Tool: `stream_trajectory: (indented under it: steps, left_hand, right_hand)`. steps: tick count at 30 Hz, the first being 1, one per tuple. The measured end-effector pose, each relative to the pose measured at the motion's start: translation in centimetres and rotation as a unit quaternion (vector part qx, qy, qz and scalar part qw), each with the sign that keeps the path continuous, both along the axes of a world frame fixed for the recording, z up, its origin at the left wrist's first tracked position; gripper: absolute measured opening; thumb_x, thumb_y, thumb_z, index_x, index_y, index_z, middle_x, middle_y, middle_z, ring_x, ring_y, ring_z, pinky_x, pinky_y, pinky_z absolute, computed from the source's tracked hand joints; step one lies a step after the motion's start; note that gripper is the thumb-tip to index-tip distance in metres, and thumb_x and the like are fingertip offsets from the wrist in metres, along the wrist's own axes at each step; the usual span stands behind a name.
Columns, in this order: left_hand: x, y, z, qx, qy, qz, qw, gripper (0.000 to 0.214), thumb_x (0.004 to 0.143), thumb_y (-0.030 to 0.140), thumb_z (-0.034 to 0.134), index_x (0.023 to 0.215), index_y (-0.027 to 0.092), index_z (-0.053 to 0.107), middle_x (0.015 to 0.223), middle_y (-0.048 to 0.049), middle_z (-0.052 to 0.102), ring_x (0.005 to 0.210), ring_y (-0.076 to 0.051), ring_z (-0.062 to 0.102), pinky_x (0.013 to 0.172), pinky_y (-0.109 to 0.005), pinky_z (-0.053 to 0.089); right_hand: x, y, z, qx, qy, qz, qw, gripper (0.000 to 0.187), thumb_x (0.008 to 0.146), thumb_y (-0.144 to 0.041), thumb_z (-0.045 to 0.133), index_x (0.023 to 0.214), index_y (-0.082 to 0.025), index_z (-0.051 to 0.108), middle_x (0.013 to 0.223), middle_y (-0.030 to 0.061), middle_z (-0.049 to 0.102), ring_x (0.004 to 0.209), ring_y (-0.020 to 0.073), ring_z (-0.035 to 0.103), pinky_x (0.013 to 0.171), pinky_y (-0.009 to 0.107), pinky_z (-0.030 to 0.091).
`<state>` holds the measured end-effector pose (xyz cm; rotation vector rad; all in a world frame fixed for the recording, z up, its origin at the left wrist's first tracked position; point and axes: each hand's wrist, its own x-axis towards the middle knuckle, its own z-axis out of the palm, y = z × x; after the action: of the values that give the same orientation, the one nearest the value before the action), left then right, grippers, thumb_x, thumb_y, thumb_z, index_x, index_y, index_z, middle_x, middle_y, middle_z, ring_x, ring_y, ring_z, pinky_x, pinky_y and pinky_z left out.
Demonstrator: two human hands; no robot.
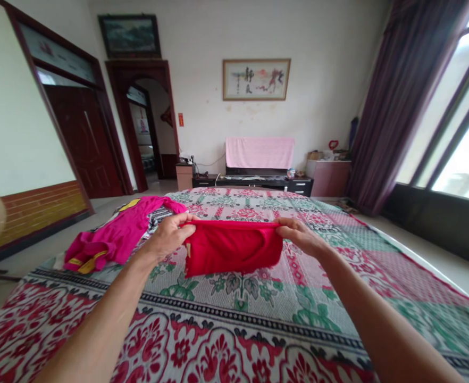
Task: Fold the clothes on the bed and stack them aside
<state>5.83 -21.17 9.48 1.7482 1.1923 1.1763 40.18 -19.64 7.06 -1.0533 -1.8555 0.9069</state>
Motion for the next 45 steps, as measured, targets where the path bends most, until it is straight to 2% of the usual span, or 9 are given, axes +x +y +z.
stream_trajectory:
  steps: [2,5,12,18,22,26,33,40,45]
  left_hand:
    - [0.1,0.5,-0.7,-0.062,-0.113,-0.014,0.992,0.033,0.064,0.027,0.062,0.095,0.017,0.063,0.067,0.0023,0.065,0.058,-0.013,0.059,0.055,-0.022,0.043]
    - [0.6,1.6,-2.9,-0.140,-0.170,-0.024,0.975,0.032,0.058,0.025,0.068,0.089,0.016,0.062,0.064,0.0020,0.064,0.056,-0.012,0.059,0.053,-0.021,0.043]
    - [1.8,3.0,-7.9,-0.245,-0.154,0.034,0.957,0.029,0.063,0.025,0.072,0.088,0.015,0.061,0.059,0.0040,0.061,0.046,-0.009,0.053,0.044,-0.021,0.040]
    - [1.3,3.3,-8.0,-0.260,-0.174,0.021,0.950,0.038,0.071,0.046,0.069,0.093,0.017,0.059,0.064,0.0043,0.061,0.048,-0.009,0.055,0.047,-0.021,0.043]
    - [1.0,3.0,-8.0,-0.250,-0.141,-0.009,0.958,0.060,0.062,0.038,0.078,0.113,0.017,0.056,0.079,0.0006,0.066,0.058,-0.010,0.059,0.050,-0.021,0.044]
    - [1.1,3.4,-8.9,-0.205,-0.121,-0.016,0.971,0.061,0.055,0.027,0.080,0.110,0.013,0.059,0.085,-0.0022,0.069,0.063,-0.011,0.061,0.054,-0.021,0.044]
    - [1.4,4.8,-10.5,-0.168,-0.091,0.025,0.981,0.041,0.059,0.036,0.074,0.092,0.015,0.064,0.052,0.0054,0.058,0.042,-0.009,0.049,0.044,-0.020,0.034]
    - [2.0,4.9,-10.1,-0.140,-0.191,0.066,0.969,0.044,0.053,0.039,0.076,0.090,0.015,0.065,0.067,0.0003,0.067,0.060,-0.014,0.059,0.058,-0.024,0.044]
    - [1.9,5.8,-11.0,-0.099,-0.153,0.103,0.978,0.044,0.055,0.044,0.076,0.087,0.015,0.067,0.082,-0.0037,0.070,0.076,-0.016,0.062,0.070,-0.025,0.046]
  right_hand:
    - [0.0,-0.2,0.2,-0.068,0.089,0.005,0.994,0.015,0.076,-0.030,0.055,0.069,-0.019,0.050,0.055,-0.0054,0.046,0.049,0.0069,0.039,0.047,0.020,0.033]
    - [-0.2,0.2,-1.0,-0.151,0.147,-0.016,0.977,0.020,0.072,-0.035,0.061,0.068,-0.019,0.049,0.057,-0.0038,0.048,0.049,0.0076,0.043,0.047,0.021,0.037]
    - [-0.2,2.1,-6.1,-0.197,0.033,-0.120,0.972,0.030,0.073,-0.047,0.060,0.074,-0.018,0.055,0.056,-0.0037,0.050,0.050,0.0080,0.045,0.046,0.020,0.036]
    - [-0.1,2.4,-6.1,-0.209,0.015,-0.159,0.965,0.025,0.082,-0.042,0.054,0.093,-0.020,0.056,0.068,-0.0027,0.056,0.055,0.0084,0.053,0.050,0.020,0.040]
    - [0.0,2.2,-5.9,-0.195,0.000,-0.134,0.971,0.036,0.081,-0.042,0.058,0.111,-0.022,0.054,0.082,0.0006,0.061,0.064,0.0102,0.057,0.053,0.020,0.042]
    - [0.0,2.2,-6.1,-0.157,-0.058,-0.120,0.979,0.034,0.074,-0.036,0.065,0.104,-0.020,0.061,0.081,0.0011,0.063,0.062,0.0096,0.053,0.051,0.020,0.039]
    - [-0.2,2.7,-6.6,-0.108,-0.086,-0.163,0.977,0.018,0.070,-0.028,0.064,0.084,-0.017,0.066,0.063,-0.0022,0.059,0.053,0.0085,0.048,0.046,0.019,0.034]
    - [-0.1,4.5,-8.7,-0.052,0.014,-0.230,0.972,0.024,0.070,-0.031,0.059,0.090,-0.017,0.062,0.068,-0.0013,0.063,0.056,0.0103,0.052,0.048,0.020,0.039]
    - [-0.5,4.7,-9.1,-0.022,-0.050,-0.266,0.962,0.021,0.071,-0.030,0.059,0.088,-0.019,0.065,0.073,-0.0003,0.066,0.065,0.0130,0.057,0.056,0.022,0.043]
